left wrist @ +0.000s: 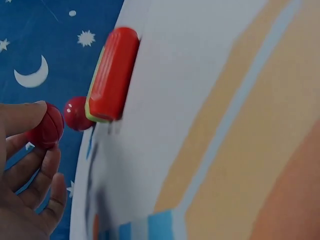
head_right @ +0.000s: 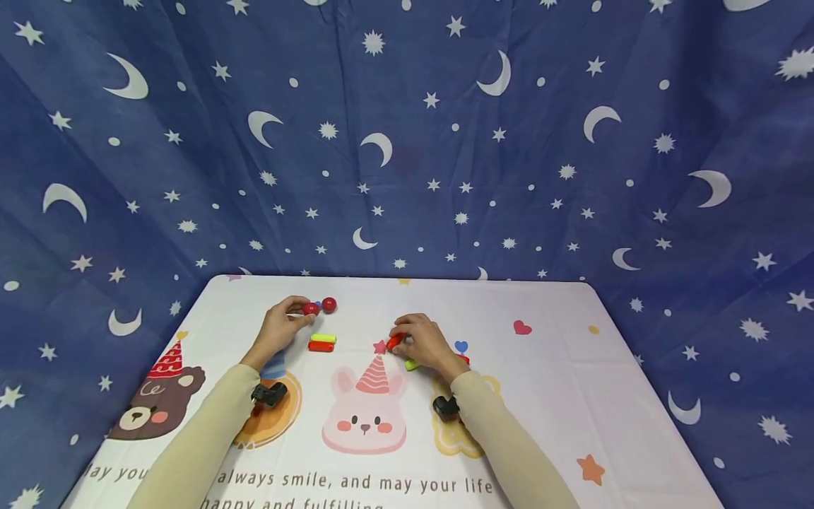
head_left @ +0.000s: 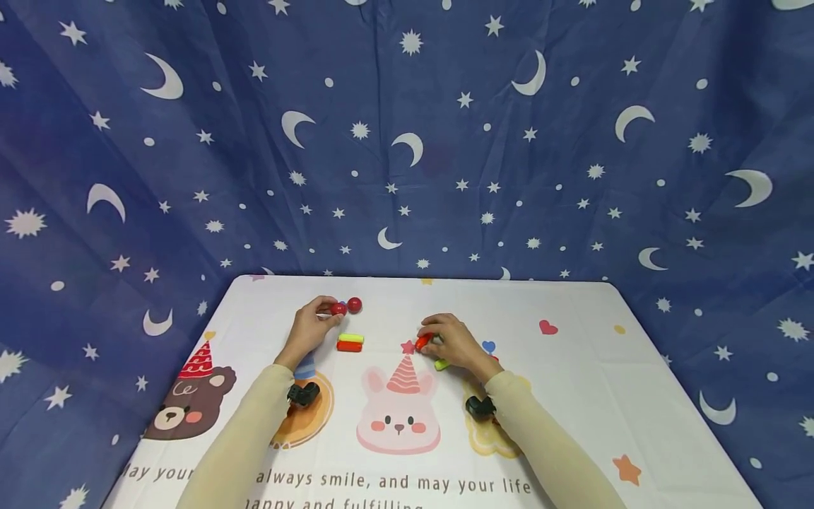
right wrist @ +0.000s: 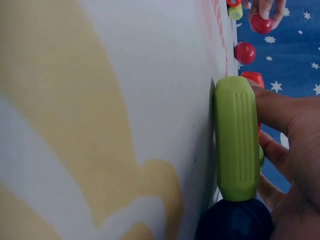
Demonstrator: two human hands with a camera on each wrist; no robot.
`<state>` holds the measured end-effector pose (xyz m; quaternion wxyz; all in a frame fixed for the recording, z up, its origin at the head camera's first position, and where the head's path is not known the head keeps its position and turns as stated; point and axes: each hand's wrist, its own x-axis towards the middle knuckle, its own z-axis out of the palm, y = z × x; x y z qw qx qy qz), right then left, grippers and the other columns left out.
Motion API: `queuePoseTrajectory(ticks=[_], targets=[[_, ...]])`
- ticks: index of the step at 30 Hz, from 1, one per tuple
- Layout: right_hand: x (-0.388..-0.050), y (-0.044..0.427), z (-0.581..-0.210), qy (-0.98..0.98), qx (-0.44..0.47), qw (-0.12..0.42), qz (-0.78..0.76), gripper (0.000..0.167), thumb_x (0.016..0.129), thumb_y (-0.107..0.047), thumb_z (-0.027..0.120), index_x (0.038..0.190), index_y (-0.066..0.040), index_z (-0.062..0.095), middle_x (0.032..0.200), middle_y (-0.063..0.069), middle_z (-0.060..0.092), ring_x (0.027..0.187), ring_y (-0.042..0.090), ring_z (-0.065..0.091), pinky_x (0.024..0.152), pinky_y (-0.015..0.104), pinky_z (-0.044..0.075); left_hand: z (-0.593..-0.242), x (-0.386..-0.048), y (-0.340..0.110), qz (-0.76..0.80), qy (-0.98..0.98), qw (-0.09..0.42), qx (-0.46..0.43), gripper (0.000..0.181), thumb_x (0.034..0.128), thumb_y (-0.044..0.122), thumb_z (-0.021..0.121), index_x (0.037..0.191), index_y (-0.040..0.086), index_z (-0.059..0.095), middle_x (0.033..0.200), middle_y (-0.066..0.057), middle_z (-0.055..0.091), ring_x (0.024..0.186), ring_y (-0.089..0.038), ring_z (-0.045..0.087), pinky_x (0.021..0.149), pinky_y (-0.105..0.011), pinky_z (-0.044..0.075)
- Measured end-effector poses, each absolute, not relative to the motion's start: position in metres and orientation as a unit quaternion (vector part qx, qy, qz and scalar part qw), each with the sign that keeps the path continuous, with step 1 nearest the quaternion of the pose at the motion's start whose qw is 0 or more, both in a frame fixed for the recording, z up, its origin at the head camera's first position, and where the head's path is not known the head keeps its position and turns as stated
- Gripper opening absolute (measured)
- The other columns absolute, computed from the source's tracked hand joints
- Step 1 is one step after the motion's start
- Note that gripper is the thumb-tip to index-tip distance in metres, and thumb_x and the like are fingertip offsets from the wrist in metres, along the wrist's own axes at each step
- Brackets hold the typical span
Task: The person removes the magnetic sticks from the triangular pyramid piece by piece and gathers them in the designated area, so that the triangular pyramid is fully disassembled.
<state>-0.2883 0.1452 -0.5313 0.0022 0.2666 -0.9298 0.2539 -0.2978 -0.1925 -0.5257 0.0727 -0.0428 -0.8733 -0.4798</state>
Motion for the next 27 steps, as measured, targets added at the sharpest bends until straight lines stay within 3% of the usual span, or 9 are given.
queuePoseTrajectory(ticks=[27], targets=[[-0.285,0.144,-0.531,-0.930,0.266,0.010,0.251,0.028,0.084,-0.028,0.078,0.110,-0.019,0.074,0.131,0.003,0.062,0.132,0.028,0.047,0.110,0.054,0.036,-0.539,-0.308,-0.196,-0.450,-0.892,0.032,-0.027,0.045,0.0868,0.015,0.074,0.128,0.004,0.059,0.121,-0.019,0.066,0.110,-0.033,0.063,0.100,-0.047,0.048]])
